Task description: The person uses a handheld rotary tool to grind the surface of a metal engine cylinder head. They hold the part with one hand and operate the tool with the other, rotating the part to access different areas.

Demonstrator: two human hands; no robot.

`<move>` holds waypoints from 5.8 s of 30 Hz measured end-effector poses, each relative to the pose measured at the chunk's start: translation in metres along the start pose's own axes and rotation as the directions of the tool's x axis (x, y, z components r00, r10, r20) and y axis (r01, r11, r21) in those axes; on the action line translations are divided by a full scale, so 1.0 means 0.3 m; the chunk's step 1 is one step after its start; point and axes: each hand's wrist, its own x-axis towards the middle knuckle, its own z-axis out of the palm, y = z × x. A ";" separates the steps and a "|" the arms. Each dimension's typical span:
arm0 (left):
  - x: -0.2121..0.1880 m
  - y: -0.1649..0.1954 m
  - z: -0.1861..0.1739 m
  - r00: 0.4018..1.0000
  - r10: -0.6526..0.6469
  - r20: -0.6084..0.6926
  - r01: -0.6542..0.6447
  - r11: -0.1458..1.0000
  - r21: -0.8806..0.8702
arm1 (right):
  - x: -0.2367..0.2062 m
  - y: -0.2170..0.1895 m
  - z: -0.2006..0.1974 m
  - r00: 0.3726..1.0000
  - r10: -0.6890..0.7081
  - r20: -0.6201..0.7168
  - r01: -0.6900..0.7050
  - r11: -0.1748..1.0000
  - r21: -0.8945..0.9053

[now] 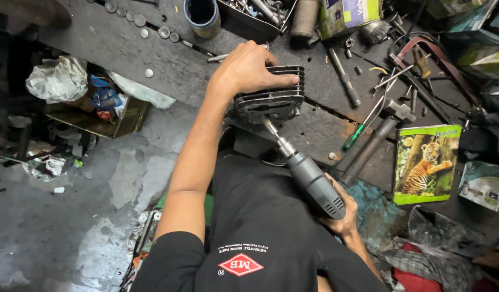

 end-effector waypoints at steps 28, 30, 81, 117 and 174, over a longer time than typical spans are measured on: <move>-0.024 0.006 0.019 0.998 0.050 -0.028 -0.051 0.997 -0.052 | -0.055 -0.189 0.084 0.989 0.132 -0.065 -0.136 0.989 -0.060; -0.021 0.003 0.017 1.000 -0.005 -0.012 0.005 1.000 -0.025 | -0.069 -0.153 0.088 0.980 0.163 -0.114 -0.178 0.975 -0.134; 0.055 -0.049 0.015 0.992 -0.109 0.056 0.112 0.993 -0.048 | -0.036 -0.024 0.080 0.993 0.120 -0.006 -0.120 0.990 -0.080; -0.259 -0.196 0.521 0.768 -0.617 0.171 -0.118 -0.399 -0.910 | -0.095 0.121 -0.021 0.878 0.091 -0.470 0.038 0.965 0.258; -0.190 -0.182 0.574 0.849 0.315 -0.424 -0.369 0.928 -0.050 | 0.881 -1.308 -0.182 0.762 0.496 0.416 0.441 0.074 -0.895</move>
